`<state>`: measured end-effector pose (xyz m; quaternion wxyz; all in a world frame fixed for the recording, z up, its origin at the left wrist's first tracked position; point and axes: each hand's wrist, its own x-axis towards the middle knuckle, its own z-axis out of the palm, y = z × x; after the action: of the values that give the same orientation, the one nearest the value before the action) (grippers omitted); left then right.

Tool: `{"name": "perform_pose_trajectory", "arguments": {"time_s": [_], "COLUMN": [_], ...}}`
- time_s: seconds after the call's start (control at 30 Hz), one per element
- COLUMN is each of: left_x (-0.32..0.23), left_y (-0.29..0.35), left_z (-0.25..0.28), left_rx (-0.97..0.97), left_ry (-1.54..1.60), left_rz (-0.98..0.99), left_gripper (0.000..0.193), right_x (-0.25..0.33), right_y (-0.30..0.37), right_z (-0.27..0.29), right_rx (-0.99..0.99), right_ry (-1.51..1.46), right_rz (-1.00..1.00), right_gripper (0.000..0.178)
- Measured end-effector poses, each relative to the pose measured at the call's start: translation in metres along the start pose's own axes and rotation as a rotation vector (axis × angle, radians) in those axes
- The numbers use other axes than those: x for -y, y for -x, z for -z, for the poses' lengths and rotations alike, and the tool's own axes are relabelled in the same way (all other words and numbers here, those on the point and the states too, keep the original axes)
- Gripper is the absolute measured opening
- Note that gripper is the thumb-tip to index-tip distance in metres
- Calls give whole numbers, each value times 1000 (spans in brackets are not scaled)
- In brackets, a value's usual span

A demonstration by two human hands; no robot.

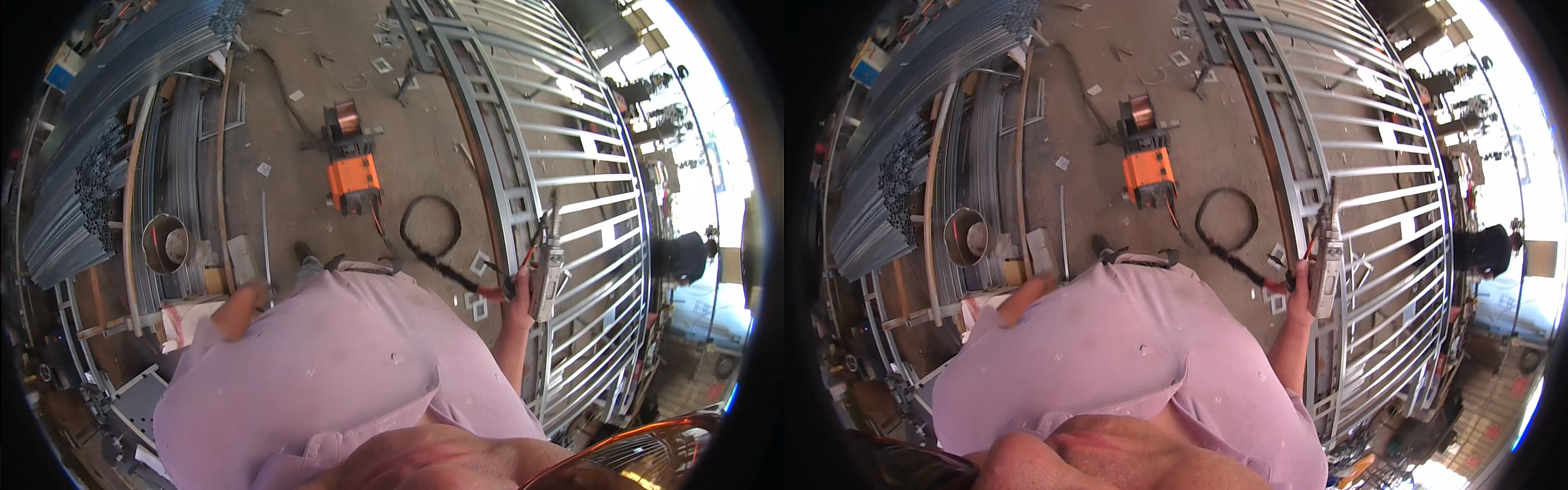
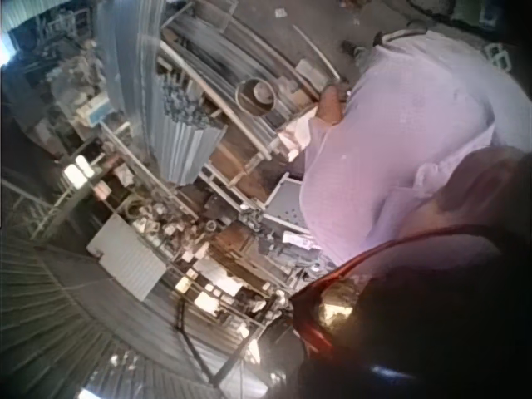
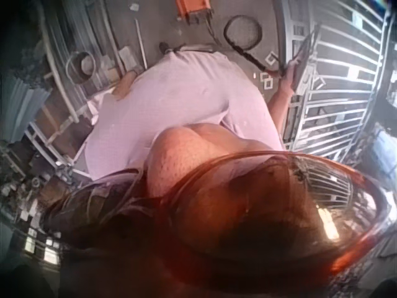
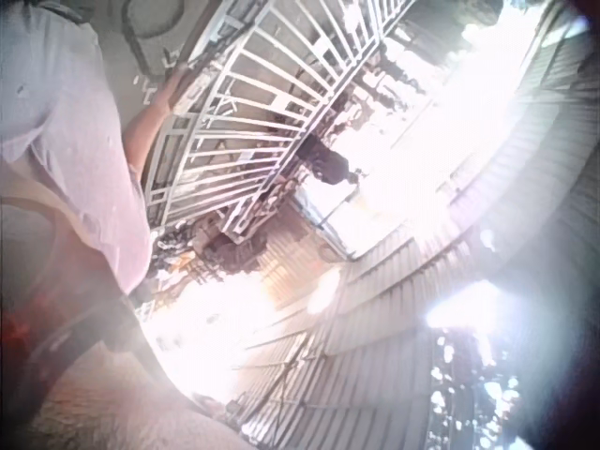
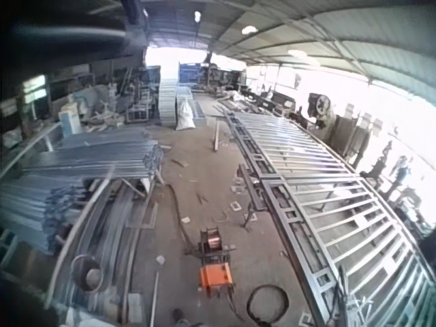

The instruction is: The person welds joints on a large curved metal frame using a handheld welding torch. They move along the structure, applying welds at multiple intersections while wearing gloves and protective eyewear.

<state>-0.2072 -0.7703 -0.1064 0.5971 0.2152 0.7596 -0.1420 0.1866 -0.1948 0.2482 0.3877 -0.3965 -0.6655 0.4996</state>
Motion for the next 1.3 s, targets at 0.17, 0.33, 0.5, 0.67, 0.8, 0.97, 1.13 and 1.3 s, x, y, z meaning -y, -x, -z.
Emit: {"name": "perform_pose_trajectory", "arguments": {"time_s": [0.17,0.33,0.5,0.67,0.8,0.97,1.13,1.3], "left_x": [76,165,133,121,147,184,205,181], "left_y": [20,56,45,16,-17,2,42,89], "left_z": [-59,-64,19,69,81,153,280,452], "left_rx": [-90,-246,-464,-608,-582,-468,-510,-744], "left_ry": [-242,-53,349,647,687,651,622,631], "left_rz": [-115,-41,-114,-257,-190,-34,73,58], "left_gripper": [50,65,58,51,45,43,42,40], "right_x": [34,56,67,109,97,114,104,102], "right_y": [-38,-78,-152,-204,-253,-293,-345,-390], "right_z": [-77,-198,-253,-342,-413,-530,-597,-649], "right_rx": [-28,26,93,86,137,173,282,316], "right_ry": [248,257,438,389,515,356,376,447], "right_rz": [81,202,461,513,771,846,710,561], "right_gripper": [17,10,20,11,12,17,18,18]}}
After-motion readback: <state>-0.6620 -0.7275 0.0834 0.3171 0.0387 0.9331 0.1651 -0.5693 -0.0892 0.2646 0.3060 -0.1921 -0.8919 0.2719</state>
